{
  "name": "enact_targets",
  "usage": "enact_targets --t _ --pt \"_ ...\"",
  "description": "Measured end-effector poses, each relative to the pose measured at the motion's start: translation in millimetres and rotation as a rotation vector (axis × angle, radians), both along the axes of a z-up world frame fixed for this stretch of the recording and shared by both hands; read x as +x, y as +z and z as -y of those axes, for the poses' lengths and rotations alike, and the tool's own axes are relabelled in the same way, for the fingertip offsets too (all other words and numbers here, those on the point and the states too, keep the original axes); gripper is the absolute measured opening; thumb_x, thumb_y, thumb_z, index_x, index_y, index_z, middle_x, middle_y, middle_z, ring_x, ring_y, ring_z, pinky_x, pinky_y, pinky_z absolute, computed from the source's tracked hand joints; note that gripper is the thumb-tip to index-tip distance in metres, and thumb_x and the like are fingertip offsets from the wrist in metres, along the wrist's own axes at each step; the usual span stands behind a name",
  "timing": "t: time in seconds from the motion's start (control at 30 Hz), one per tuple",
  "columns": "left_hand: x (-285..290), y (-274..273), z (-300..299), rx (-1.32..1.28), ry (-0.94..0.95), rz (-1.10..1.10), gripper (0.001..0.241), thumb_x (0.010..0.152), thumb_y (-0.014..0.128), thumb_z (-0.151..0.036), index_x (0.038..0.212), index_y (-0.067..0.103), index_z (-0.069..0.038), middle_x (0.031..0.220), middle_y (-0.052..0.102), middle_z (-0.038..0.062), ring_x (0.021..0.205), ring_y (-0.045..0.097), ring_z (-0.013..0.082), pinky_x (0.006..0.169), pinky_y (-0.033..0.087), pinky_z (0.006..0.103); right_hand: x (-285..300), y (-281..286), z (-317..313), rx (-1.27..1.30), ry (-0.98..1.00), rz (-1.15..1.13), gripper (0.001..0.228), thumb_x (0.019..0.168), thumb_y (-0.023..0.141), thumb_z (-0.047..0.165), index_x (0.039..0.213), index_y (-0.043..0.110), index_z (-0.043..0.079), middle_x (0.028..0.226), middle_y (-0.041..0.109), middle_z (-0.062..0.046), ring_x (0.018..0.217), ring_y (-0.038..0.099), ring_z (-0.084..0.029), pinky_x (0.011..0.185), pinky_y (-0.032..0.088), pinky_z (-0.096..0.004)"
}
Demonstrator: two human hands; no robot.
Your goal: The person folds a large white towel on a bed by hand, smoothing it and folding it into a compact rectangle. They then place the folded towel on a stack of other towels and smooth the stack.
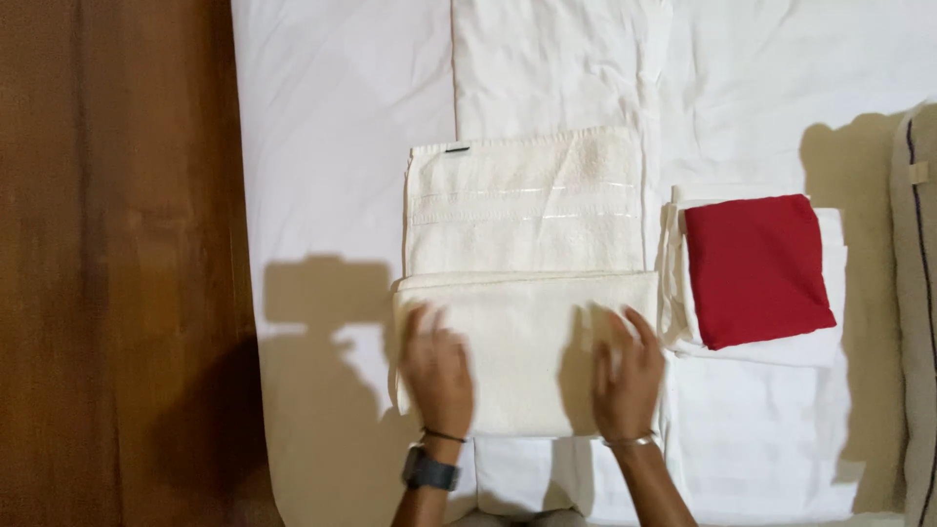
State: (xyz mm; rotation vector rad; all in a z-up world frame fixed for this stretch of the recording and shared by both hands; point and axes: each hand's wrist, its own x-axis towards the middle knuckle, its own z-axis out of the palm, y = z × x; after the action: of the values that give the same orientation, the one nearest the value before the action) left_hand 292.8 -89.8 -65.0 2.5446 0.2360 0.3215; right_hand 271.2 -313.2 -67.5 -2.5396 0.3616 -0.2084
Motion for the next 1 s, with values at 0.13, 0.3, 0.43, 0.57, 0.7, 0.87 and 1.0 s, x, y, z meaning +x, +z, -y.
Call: enact_targets --t 0.13,0.3,0.43,0.57,0.7,0.87,1.0 --pt "17.0 -42.8 30.2 0.176 -0.313 -0.149 0.052 0.099 0.057 -0.035 0.149 0.047 -0.028 0.163 0.034 0.006 0.152 0.026 0.0325 0.12 0.021 0.0573 42.5 -1.8 -24.4 -0.181 0.303 -0.271 0.056 0.102 0.04 0.035 0.156 0.035 0.02 0.16 0.033 -0.012 0.148 0.029 -0.033 0.12 0.016 -0.051" --pt "32.0 -59.6 23.9 0.245 -0.401 -0.232 0.053 0.103 0.044 -0.054 0.154 0.04 -0.041 0.168 0.025 0.002 0.155 0.015 0.0293 0.118 0.002 0.0619 46.7 -38.6 -10.6 -0.373 0.377 -0.556 0.059 0.103 0.022 0.065 0.159 0.018 0.048 0.17 0.012 0.006 0.157 0.008 -0.022 0.125 -0.002 -0.053" --pt "40.7 -76.9 7.8 0.401 -0.306 -0.224 0.063 0.098 0.03 -0.07 0.156 0.027 -0.045 0.17 0.013 -0.001 0.156 0.005 0.0284 0.116 -0.005 0.0682 42.7 -57.6 -1.1 -0.438 0.295 -0.531 0.068 0.094 0.018 0.077 0.156 0.016 0.05 0.172 -0.003 0.009 0.156 -0.01 -0.02 0.117 -0.007 -0.069" --pt "45.1 -79.8 -17.1 0.456 -0.264 -0.292 0.066 0.1 0.027 -0.065 0.159 0.022 -0.037 0.171 0.008 -0.005 0.157 0.002 0.0221 0.121 -0.005 0.0645 36.8 -68.5 11.6 -0.511 0.319 -0.469 0.086 0.092 0.01 0.078 0.161 0.006 0.027 0.172 -0.012 0.003 0.156 -0.02 -0.019 0.118 -0.017 -0.064" --pt "52.2 -78.3 -31.7 0.469 -0.229 -0.323 0.064 0.103 0.027 -0.053 0.162 0.018 -0.029 0.172 0.006 0.001 0.157 0.002 0.027 0.124 0.004 0.0568 40.0 -78.5 11.4 -0.511 0.318 -0.435 0.088 0.093 0.008 0.076 0.161 0.002 0.02 0.172 -0.009 0.001 0.156 -0.016 -0.02 0.12 -0.018 -0.061" --pt "54.5 -73.6 -28.4 0.367 -0.212 -0.332 0.06 0.105 0.029 -0.046 0.162 0.022 -0.027 0.171 0.013 -0.001 0.157 0.005 0.0252 0.125 0.003 0.0535 39.2 -84.3 12.8 -0.449 0.316 -0.416 0.089 0.094 0.012 0.074 0.162 0.002 0.017 0.172 -0.007 -0.002 0.157 -0.015 -0.02 0.121 -0.016 -0.06" --pt "51.9 -75.6 -29.5 0.362 -0.211 -0.32 0.06 0.105 0.032 -0.045 0.161 0.024 -0.027 0.171 0.015 -0.002 0.157 0.007 0.0246 0.125 0.003 0.0533 39.2 -81.5 10.6 -0.459 0.307 -0.416 0.088 0.095 0.013 0.073 0.162 0.004 0.017 0.172 -0.004 -0.002 0.157 -0.012 -0.021 0.121 -0.016 -0.059"
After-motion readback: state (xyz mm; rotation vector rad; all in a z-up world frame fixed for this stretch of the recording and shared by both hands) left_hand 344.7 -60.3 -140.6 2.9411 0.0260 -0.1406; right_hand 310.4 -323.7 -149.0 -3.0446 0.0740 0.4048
